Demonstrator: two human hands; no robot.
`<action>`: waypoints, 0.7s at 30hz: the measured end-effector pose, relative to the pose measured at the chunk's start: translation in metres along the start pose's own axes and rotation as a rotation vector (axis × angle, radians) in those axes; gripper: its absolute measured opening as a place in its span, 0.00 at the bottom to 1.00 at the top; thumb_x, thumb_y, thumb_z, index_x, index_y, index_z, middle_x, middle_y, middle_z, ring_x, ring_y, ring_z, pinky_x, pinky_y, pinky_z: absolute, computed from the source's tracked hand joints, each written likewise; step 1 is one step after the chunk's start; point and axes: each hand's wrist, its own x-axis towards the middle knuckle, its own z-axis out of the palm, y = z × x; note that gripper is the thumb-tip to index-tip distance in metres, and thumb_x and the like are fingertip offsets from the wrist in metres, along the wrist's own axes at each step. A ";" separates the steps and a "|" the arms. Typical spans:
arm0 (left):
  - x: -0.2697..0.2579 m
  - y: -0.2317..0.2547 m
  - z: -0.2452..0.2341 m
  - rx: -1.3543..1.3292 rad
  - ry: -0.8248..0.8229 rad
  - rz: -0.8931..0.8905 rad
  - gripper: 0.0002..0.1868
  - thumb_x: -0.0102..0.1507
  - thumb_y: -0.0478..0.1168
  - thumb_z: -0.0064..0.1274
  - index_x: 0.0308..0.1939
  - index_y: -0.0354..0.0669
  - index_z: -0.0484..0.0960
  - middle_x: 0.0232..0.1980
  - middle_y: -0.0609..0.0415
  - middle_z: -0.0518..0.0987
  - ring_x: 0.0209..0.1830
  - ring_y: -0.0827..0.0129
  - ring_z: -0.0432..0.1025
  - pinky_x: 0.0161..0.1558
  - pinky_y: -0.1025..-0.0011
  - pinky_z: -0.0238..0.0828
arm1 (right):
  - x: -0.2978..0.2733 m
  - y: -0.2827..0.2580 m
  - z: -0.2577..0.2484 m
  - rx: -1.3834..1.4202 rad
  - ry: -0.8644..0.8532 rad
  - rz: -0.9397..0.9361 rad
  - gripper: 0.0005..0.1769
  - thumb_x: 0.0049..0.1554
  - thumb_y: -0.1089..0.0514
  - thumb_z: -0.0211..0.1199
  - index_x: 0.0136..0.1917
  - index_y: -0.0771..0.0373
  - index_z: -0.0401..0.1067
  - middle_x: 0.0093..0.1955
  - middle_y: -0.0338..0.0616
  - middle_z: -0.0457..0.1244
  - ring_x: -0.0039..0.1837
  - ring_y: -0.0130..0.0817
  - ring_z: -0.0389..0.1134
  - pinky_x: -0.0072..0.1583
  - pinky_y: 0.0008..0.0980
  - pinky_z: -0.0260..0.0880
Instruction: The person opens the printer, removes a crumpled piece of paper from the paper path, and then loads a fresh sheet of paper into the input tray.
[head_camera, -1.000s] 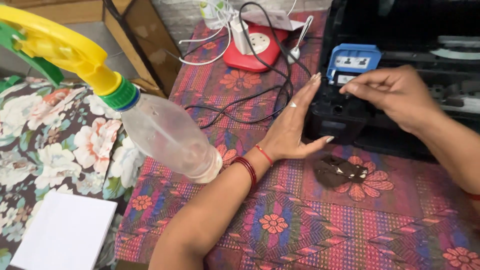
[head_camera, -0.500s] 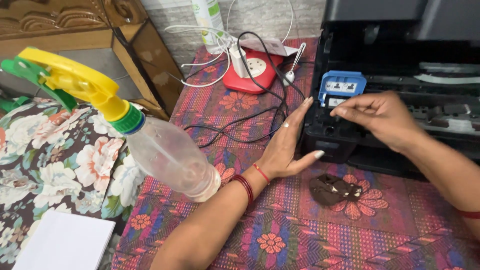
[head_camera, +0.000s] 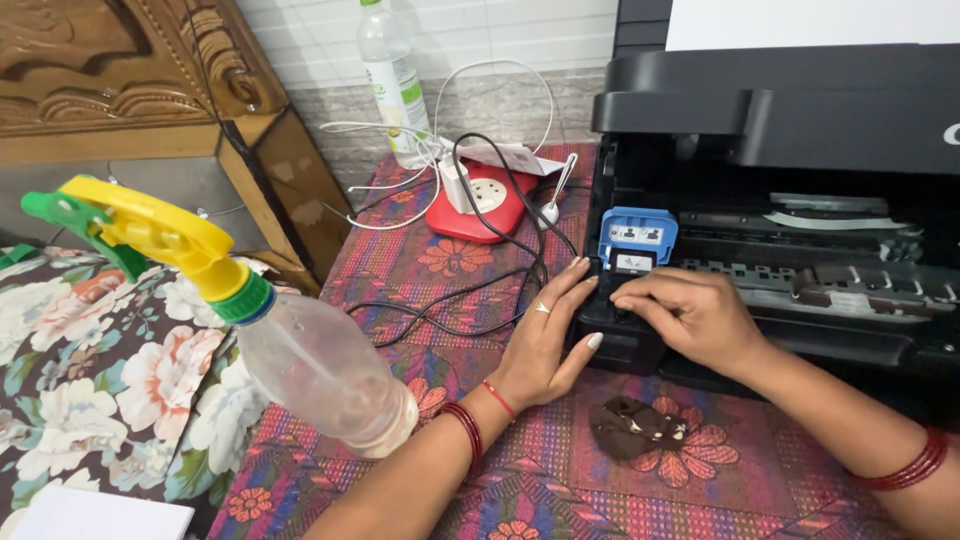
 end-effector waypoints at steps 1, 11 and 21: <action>0.000 0.000 0.000 -0.001 -0.001 0.000 0.31 0.67 0.39 0.54 0.73 0.32 0.64 0.78 0.36 0.62 0.82 0.44 0.58 0.80 0.55 0.56 | 0.000 -0.001 0.001 -0.015 0.002 -0.022 0.06 0.54 0.63 0.67 0.46 0.62 0.81 0.42 0.41 0.73 0.41 0.28 0.76 0.42 0.26 0.74; -0.001 0.000 0.000 0.007 -0.012 -0.002 0.32 0.67 0.39 0.54 0.73 0.32 0.64 0.78 0.35 0.62 0.82 0.44 0.57 0.80 0.55 0.55 | 0.005 0.002 -0.003 -0.025 -0.064 -0.073 0.06 0.53 0.62 0.68 0.45 0.61 0.81 0.43 0.41 0.73 0.41 0.30 0.76 0.42 0.28 0.75; -0.001 -0.001 0.001 0.012 -0.016 -0.012 0.33 0.67 0.42 0.55 0.73 0.32 0.64 0.79 0.35 0.62 0.82 0.44 0.58 0.80 0.55 0.56 | 0.005 0.001 -0.004 -0.046 -0.112 -0.051 0.07 0.51 0.60 0.71 0.45 0.59 0.82 0.41 0.41 0.74 0.40 0.32 0.76 0.40 0.30 0.75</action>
